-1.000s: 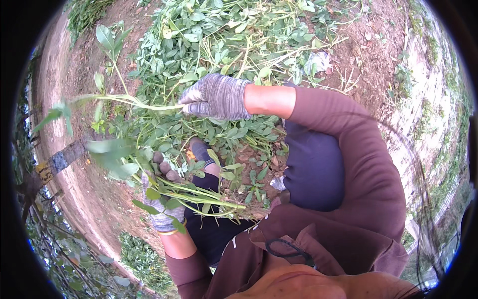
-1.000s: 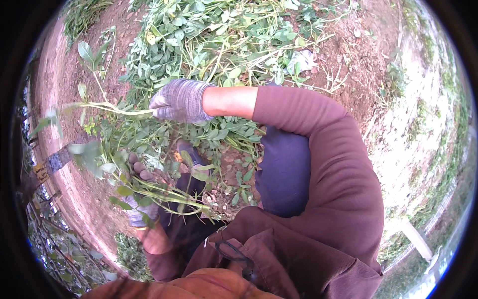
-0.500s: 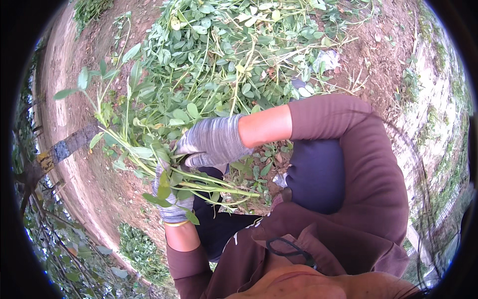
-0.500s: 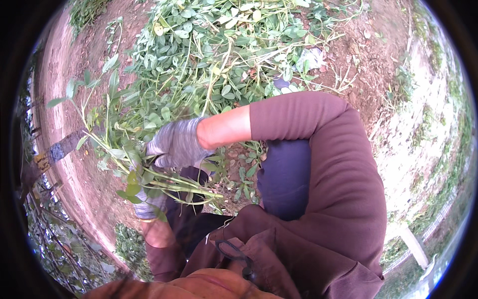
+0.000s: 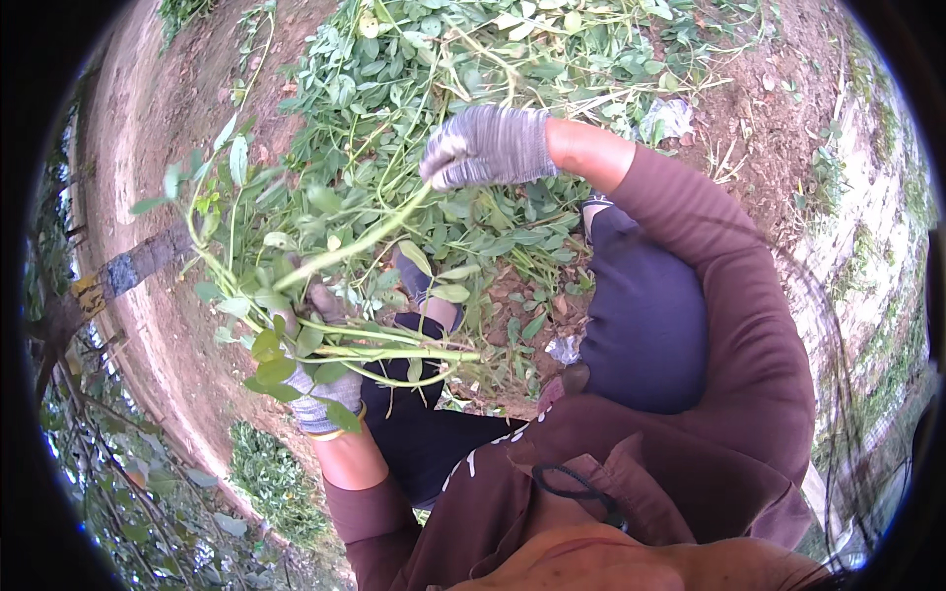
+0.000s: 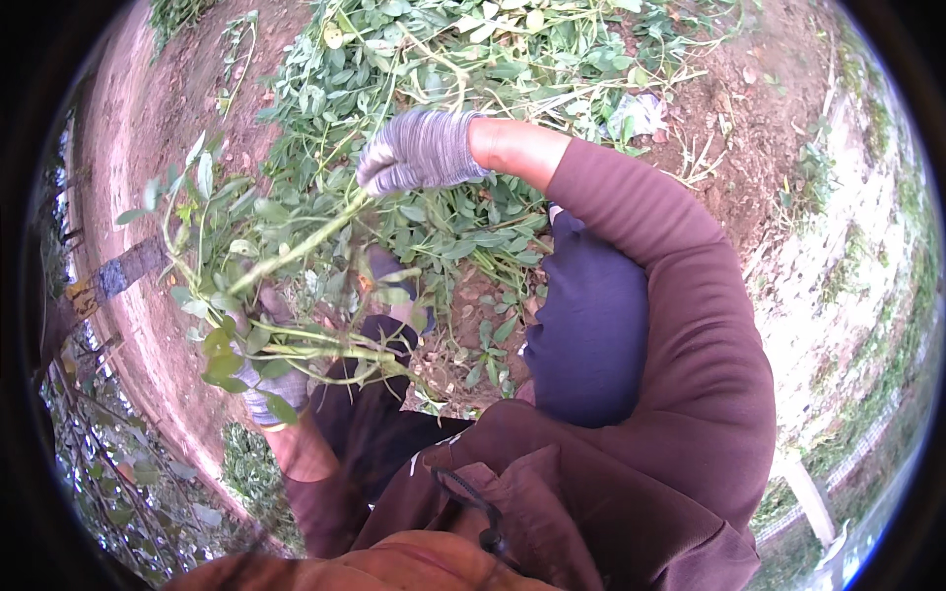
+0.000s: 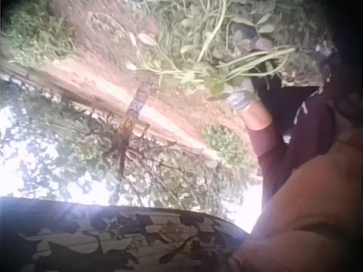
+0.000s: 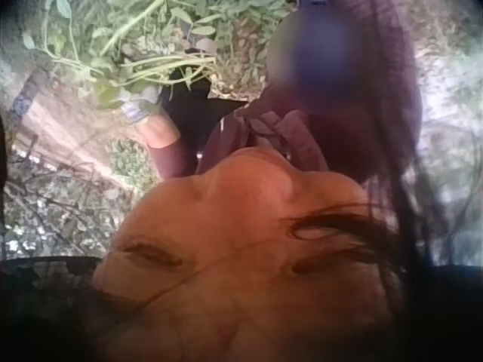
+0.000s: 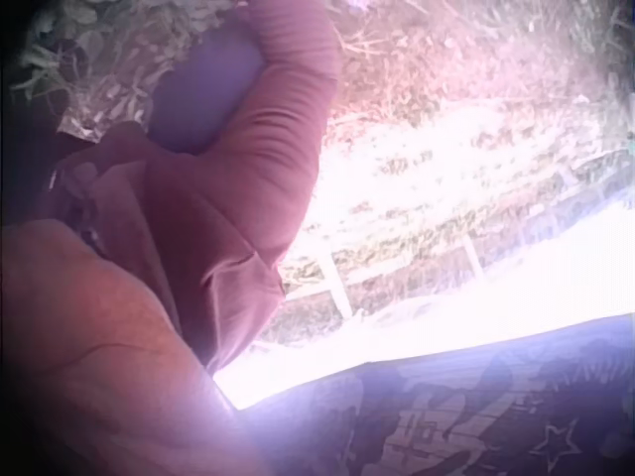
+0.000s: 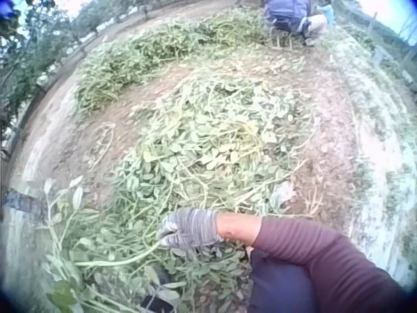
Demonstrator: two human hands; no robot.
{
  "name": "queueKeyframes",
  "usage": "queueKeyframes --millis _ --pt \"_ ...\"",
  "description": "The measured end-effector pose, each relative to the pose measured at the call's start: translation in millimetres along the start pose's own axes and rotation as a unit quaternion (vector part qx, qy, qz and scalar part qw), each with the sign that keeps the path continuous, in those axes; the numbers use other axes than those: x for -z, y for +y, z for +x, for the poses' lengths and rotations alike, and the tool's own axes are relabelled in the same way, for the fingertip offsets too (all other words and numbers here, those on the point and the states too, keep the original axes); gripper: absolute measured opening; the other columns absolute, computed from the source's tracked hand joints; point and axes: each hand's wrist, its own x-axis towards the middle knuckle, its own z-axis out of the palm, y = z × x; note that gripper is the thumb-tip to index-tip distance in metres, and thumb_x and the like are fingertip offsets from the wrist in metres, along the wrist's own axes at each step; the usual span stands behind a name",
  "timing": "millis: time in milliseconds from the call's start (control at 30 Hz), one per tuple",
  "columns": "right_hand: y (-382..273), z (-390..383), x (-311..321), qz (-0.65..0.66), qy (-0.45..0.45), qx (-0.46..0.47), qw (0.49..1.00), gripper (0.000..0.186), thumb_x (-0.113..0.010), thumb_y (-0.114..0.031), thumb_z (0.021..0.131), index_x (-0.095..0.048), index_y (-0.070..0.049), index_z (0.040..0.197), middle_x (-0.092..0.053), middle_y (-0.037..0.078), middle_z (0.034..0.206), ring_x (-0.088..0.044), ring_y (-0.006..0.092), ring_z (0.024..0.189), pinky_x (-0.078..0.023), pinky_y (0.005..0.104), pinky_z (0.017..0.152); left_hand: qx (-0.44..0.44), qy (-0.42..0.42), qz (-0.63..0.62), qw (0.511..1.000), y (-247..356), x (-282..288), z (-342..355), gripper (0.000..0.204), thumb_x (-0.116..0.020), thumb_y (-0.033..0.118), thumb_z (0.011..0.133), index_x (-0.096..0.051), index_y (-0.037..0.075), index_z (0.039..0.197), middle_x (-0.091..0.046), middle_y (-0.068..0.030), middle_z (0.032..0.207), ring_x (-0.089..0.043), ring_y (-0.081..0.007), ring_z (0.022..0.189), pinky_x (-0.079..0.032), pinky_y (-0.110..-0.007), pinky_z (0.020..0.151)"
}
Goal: The person sits on the ground and repeatedly picks up leafy green plants, separates them by hand, and places them into a growing pile. The person handles the plants one at a time, sorting and stacking them throughout the clip.
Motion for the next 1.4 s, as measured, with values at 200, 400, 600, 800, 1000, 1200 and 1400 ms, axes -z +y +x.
queueKeyframes --millis 200,400,600,800,1000,1200,1400 --pt "-37 10 -7 0.128 0.200 -0.018 0.971 0.028 -0.057 -0.029 0.089 -0.065 -0.007 0.105 -0.065 0.003 0.075 -0.059 0.0093 0.065 -0.046 0.0224 0.057 0.040 -0.060 -0.178 0.981 0 13 7 0.040 -0.049 0.013 0.093 -0.040 0.008 0.131 -0.047 -0.0123 0.130 -0.051 -0.0189 0.113 -0.053 -0.027 0.086" --pt "-52 18 -76 0.048 0.091 0.144 0.984 0.029 -0.053 -0.030 0.090 -0.065 -0.006 0.101 -0.067 0.011 0.091 -0.064 0.0228 0.077 -0.052 0.0317 0.067 0.086 -0.187 -0.241 0.948 -10 7 7 0.048 -0.039 0.021 0.097 -0.026 0.004 0.139 -0.036 -0.0149 0.139 -0.038 -0.0268 0.127 -0.030 -0.042 0.110" --pt "-64 13 -76 0.319 -0.090 -0.097 0.938 0.031 -0.049 -0.031 0.093 -0.062 -0.006 0.105 -0.066 0.012 0.087 -0.064 0.0225 0.078 -0.051 0.0340 0.068 0.019 -0.220 -0.229 0.948 -14 13 15 0.033 -0.045 0.033 0.094 -0.051 0.005 0.110 -0.052 -0.0052 0.100 -0.050 -0.0201 0.098 -0.030 -0.040 0.108" --pt "-3 17 -37 -0.036 0.111 0.049 0.992 0.029 -0.047 -0.022 0.092 -0.053 -0.011 0.118 -0.062 0.012 0.101 -0.061 0.0235 0.089 -0.051 0.0348 0.078 0.057 -0.091 -0.307 0.946 26 21 9 0.019 -0.065 0.013 0.077 -0.046 0.010 0.075 -0.045 0.0001 0.070 -0.045 -0.0145 0.072 -0.043 -0.029 0.075" --pt "114 -26 2 -0.516 0.047 -0.025 0.855 0.037 -0.062 -0.016 0.079 -0.055 -0.013 0.116 -0.056 0.007 0.121 -0.044 0.0285 0.123 -0.031 0.0395 0.106 -0.004 -0.131 -0.345 0.930 36 23 10 0.016 -0.063 0.019 0.083 -0.051 0.010 0.079 -0.042 0.0029 0.064 -0.037 -0.0105 0.057 -0.039 -0.025 0.061" --pt "108 -13 25 -0.157 -0.012 -0.245 0.957 0.014 -0.060 -0.020 0.083 -0.063 -0.010 0.093 -0.065 0.008 0.096 -0.062 0.0255 0.084 -0.051 0.0344 0.079 0.005 -0.043 -0.243 0.969 43 36 13 0.014 -0.062 0.011 0.081 -0.049 0.009 0.078 -0.042 0.0028 0.064 -0.036 -0.0110 0.058 -0.038 -0.025 0.062" --pt "27 1 88 0.025 0.308 -0.186 0.933 0.038 -0.054 -0.040 0.089 -0.059 -0.005 0.076 -0.056 0.001 0.060 -0.051 0.0107 0.052 -0.042 0.0269 0.049 0.035 -0.053 -0.255 0.965 37 34 11 0.020 -0.065 0.018 0.083 -0.049 0.008 0.078 -0.044 0.0008 0.069 -0.044 -0.0119 0.065 -0.048 -0.032 0.072"
